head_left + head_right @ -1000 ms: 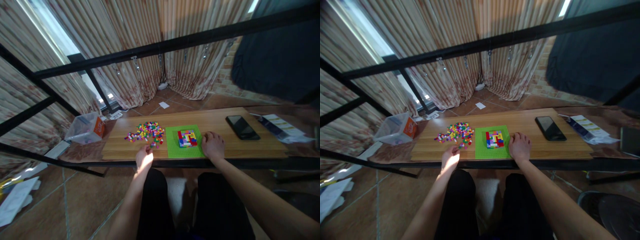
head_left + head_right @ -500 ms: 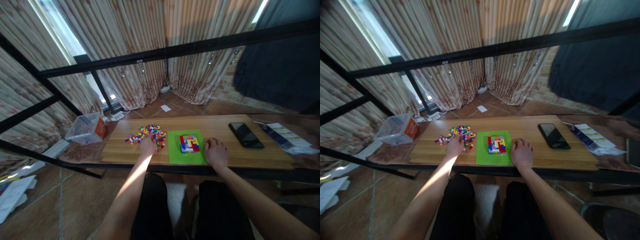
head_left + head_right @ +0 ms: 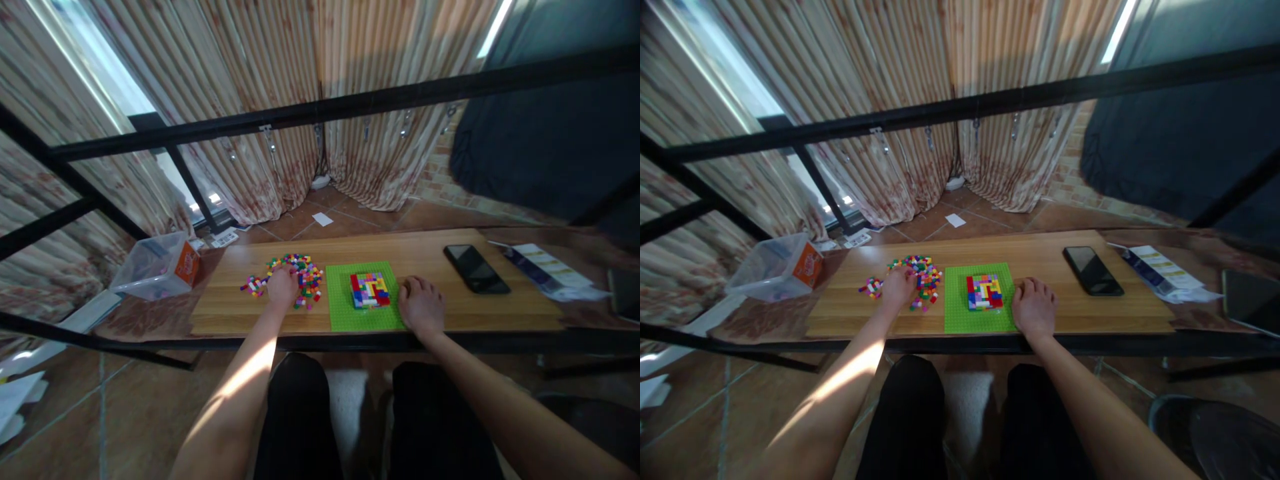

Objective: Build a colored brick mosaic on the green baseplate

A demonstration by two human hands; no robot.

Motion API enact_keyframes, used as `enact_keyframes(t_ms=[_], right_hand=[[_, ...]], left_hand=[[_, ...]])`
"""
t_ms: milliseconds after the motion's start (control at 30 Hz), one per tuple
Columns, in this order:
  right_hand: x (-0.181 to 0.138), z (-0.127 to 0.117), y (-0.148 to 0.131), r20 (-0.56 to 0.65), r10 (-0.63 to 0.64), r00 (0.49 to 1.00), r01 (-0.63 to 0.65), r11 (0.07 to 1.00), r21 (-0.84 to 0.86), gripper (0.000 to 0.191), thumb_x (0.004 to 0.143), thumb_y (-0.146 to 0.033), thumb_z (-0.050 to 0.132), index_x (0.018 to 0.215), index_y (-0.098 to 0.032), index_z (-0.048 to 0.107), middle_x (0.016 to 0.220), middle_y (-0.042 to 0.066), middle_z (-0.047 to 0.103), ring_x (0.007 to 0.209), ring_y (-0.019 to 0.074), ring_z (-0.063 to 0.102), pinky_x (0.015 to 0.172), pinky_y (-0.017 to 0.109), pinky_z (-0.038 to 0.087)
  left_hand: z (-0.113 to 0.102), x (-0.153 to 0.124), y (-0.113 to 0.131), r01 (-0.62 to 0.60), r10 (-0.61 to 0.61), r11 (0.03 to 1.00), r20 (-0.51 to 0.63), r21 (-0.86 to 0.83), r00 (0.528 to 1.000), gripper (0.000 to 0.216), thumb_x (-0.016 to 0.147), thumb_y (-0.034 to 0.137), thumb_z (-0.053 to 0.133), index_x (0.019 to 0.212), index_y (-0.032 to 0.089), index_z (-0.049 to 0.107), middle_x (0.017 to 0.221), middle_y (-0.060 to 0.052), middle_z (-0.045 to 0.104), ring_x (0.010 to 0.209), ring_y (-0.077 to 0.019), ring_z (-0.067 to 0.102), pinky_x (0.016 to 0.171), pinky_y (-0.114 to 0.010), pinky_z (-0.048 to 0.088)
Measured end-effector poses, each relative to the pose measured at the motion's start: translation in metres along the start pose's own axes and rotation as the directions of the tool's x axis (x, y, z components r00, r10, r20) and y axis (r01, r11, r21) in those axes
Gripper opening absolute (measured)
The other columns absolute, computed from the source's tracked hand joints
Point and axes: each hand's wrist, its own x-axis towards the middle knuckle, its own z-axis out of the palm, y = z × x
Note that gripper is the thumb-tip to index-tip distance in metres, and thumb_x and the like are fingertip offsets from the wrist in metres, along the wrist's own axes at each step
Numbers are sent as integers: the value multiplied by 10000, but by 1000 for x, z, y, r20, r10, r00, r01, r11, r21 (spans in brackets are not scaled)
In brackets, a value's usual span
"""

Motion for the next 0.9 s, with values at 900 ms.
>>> enact_keyframes(t_ms=[900], right_hand=[[1, -1, -2, -17, 14, 1000, -13, 999, 42, 346, 948, -286, 393, 1174, -146, 614, 1280, 132, 608, 1149, 297, 493, 962, 416, 311]], left_hand=[[42, -104, 23, -175, 226, 928, 125, -330, 966, 173, 849, 204, 576, 979, 191, 689, 930, -61, 737, 849, -193, 691, 808, -317, 531]])
